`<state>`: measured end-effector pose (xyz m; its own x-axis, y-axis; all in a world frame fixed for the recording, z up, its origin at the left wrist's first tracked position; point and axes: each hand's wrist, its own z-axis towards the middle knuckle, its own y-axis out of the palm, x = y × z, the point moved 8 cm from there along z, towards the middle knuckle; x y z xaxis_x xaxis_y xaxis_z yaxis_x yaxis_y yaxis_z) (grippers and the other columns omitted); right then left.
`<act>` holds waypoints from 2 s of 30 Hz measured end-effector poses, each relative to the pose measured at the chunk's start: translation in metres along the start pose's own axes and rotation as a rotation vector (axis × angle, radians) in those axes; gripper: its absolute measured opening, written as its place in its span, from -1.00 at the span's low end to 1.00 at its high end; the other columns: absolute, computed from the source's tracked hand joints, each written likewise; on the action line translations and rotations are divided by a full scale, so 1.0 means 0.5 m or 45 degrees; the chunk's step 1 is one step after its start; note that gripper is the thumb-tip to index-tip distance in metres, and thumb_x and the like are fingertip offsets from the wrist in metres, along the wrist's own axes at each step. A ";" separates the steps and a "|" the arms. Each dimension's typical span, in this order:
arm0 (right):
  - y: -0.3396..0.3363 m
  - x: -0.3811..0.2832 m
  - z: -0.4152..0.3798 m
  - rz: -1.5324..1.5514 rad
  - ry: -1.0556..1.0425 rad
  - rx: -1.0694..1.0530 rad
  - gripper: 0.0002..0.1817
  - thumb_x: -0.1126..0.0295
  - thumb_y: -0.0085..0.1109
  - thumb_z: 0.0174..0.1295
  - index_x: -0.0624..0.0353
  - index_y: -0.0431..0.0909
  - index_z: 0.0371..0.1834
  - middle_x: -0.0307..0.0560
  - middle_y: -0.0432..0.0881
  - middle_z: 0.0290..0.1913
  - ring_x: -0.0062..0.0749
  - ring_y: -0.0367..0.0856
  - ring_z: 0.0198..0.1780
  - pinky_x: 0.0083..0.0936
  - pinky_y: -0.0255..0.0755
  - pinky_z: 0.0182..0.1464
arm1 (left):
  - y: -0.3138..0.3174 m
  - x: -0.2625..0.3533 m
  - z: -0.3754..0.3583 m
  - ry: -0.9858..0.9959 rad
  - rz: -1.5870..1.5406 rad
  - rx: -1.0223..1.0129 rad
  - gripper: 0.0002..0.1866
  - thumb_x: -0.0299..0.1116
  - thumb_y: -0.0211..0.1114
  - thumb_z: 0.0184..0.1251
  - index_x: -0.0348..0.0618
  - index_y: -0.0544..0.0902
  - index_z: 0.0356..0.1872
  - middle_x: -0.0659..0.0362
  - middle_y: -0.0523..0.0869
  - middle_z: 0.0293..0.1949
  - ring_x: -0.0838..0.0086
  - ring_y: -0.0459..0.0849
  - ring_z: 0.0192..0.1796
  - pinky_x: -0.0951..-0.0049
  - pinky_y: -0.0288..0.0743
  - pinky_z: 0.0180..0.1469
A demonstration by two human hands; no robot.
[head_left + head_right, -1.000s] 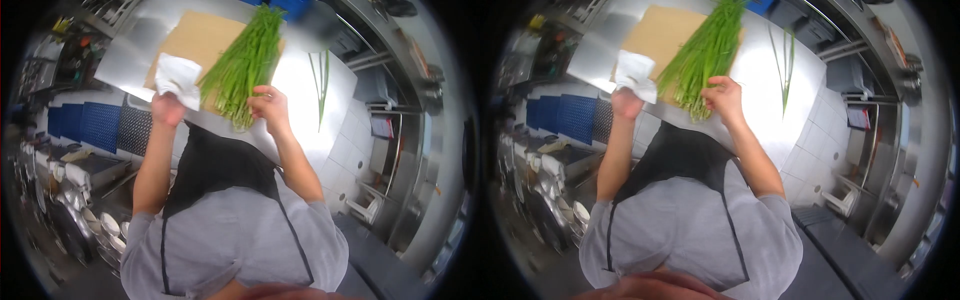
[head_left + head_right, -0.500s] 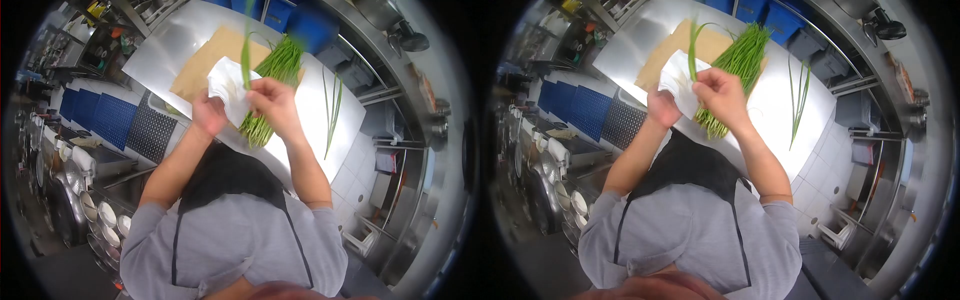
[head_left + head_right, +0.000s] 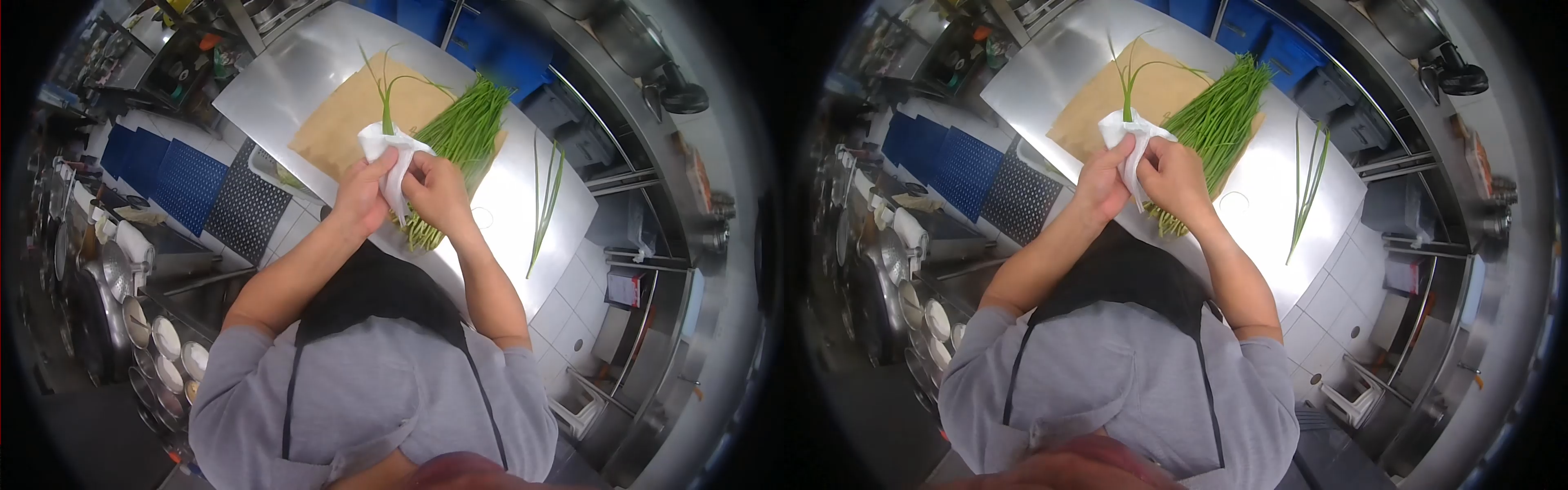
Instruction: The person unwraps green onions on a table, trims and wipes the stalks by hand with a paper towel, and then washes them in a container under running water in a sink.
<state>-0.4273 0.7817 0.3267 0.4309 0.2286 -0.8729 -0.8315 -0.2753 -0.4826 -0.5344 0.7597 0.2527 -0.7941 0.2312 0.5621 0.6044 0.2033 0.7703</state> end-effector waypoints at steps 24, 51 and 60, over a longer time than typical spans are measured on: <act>-0.195 0.023 -0.210 -0.100 0.258 -0.148 -0.84 0.41 0.29 0.20 0.30 0.60 -0.41 -0.11 0.60 -0.57 -0.47 0.53 -0.55 -0.48 0.35 -0.46 | -0.139 0.228 0.227 0.166 -0.292 0.419 -0.74 -0.22 -0.06 0.64 -0.14 0.46 0.08 0.07 0.61 -0.12 0.27 0.64 -0.18 0.25 0.56 -0.21; 0.003 -0.039 0.048 0.277 0.004 0.177 -0.81 0.34 0.40 0.04 0.25 0.67 -0.45 -0.10 0.70 -0.54 -0.47 0.65 -0.52 -0.50 0.50 -0.37 | 0.049 0.075 -0.031 0.124 -0.150 -0.336 -0.50 -0.13 -0.06 0.61 -0.24 0.33 0.38 0.00 0.46 0.35 0.20 0.42 0.40 0.14 0.21 0.48; -0.011 -0.034 0.020 0.057 -0.023 0.110 -0.80 0.32 0.38 0.03 0.26 0.67 -0.43 0.01 0.66 -0.56 -0.30 0.67 -0.49 -0.42 0.49 -0.36 | 0.045 0.066 -0.017 0.262 0.050 -0.032 -0.61 -0.20 0.03 0.61 -0.26 0.43 0.24 0.05 0.62 0.12 0.28 0.63 0.17 0.24 0.50 0.24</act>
<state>-0.4337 0.7884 0.3451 0.3870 0.2350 -0.8916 -0.8772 -0.2042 -0.4346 -0.5478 0.7639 0.2911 -0.7675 0.0385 0.6398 0.6357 0.1734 0.7522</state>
